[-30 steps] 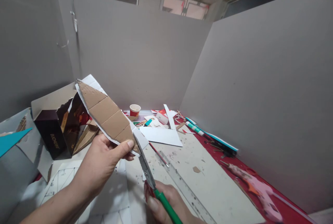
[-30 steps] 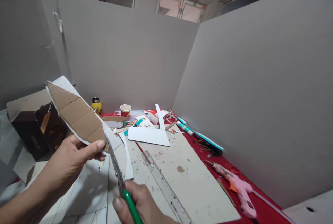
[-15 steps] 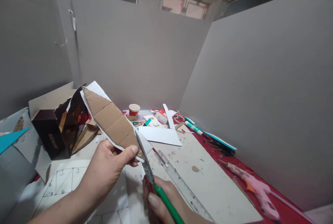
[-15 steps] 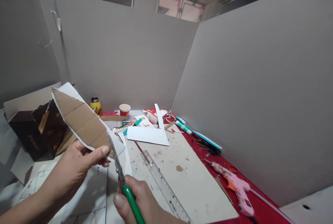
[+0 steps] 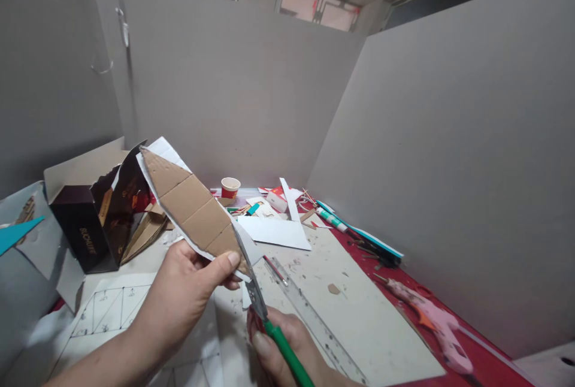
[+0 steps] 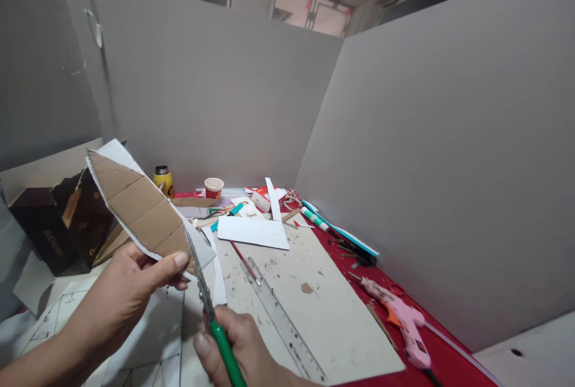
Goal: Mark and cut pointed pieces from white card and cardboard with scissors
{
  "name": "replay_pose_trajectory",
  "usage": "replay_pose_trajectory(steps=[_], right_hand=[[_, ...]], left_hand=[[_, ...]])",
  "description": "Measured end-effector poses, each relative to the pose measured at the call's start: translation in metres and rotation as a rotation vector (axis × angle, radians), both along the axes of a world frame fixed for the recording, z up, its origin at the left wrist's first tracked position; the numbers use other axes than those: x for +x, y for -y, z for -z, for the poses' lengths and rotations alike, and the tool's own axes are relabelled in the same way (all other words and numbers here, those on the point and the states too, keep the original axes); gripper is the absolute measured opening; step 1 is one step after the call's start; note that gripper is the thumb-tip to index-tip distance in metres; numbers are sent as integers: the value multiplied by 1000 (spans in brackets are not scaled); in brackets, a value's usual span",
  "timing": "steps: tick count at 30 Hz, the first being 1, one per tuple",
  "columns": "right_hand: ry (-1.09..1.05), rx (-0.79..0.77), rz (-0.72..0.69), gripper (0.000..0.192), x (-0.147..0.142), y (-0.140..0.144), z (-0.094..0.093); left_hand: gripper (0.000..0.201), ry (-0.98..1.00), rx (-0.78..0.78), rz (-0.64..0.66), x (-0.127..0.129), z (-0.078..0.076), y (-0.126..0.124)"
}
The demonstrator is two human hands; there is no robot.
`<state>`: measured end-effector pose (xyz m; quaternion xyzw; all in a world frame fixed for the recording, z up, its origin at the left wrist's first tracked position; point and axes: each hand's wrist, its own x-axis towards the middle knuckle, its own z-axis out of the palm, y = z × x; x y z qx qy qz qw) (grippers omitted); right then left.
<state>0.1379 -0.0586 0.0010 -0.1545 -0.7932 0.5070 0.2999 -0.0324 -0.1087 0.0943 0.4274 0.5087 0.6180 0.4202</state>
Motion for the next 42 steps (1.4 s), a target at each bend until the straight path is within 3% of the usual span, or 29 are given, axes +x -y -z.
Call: replay_pose_trajectory(steps=[17,27,42], right_hand=[[-71,64,19,32,-2,-1,11],[-63,-10,14,37,-2,4,3],[-39,16,-10,43,3,-2,-17]], left_hand=[[12,-2,-4,36,4,4,4],[12,7,-16,57,4,4,4],[14,-56,-40,105,-3,8,3]])
